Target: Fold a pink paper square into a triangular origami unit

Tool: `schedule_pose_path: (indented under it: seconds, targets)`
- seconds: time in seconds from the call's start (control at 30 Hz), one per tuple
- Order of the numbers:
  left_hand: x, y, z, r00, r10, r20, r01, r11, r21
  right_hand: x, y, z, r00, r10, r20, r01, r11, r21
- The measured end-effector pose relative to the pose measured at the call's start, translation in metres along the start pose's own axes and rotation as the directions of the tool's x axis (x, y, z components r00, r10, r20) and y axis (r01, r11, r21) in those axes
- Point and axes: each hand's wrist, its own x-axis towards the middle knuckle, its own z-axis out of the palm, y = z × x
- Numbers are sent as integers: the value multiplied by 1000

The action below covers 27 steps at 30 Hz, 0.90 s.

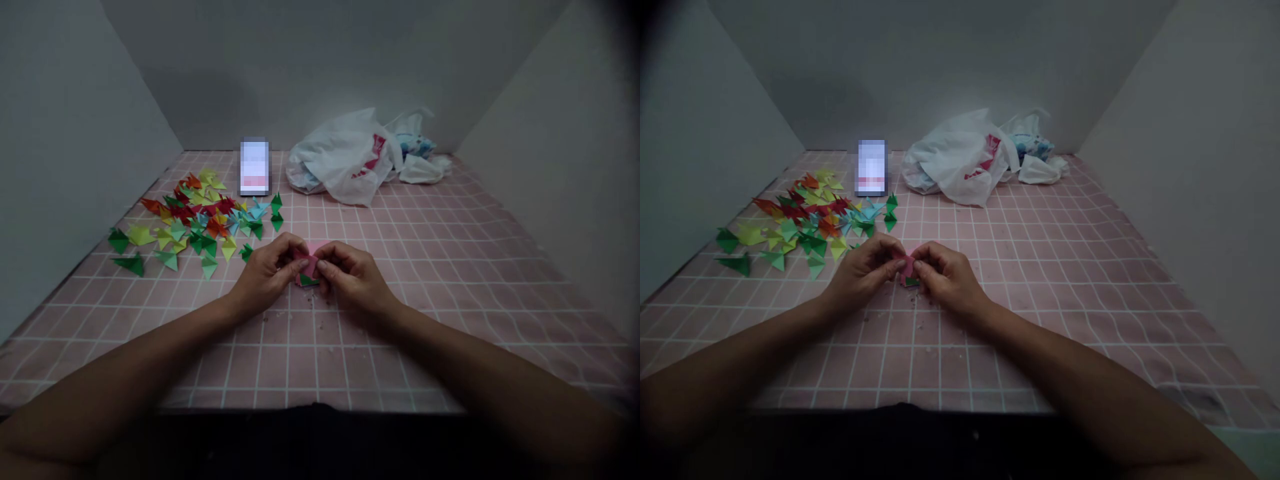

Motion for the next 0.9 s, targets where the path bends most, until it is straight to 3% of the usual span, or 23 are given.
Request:
schedule_pose_path:
  seconds: [0.3,0.63,0.9]
  targets:
    - [0,2,0,1000,-22,4,23,999,-27,0,2,1,1000,0,-13,1,1000,22]
    - [1,5,0,998,-37,43,36,999,25,-2,3,-1,991,-116,-60,95,957,-273]
    - [1,13,-1,997,-65,43,61,993,104,-7,2,1,986,-163,-44,138,927,-349]
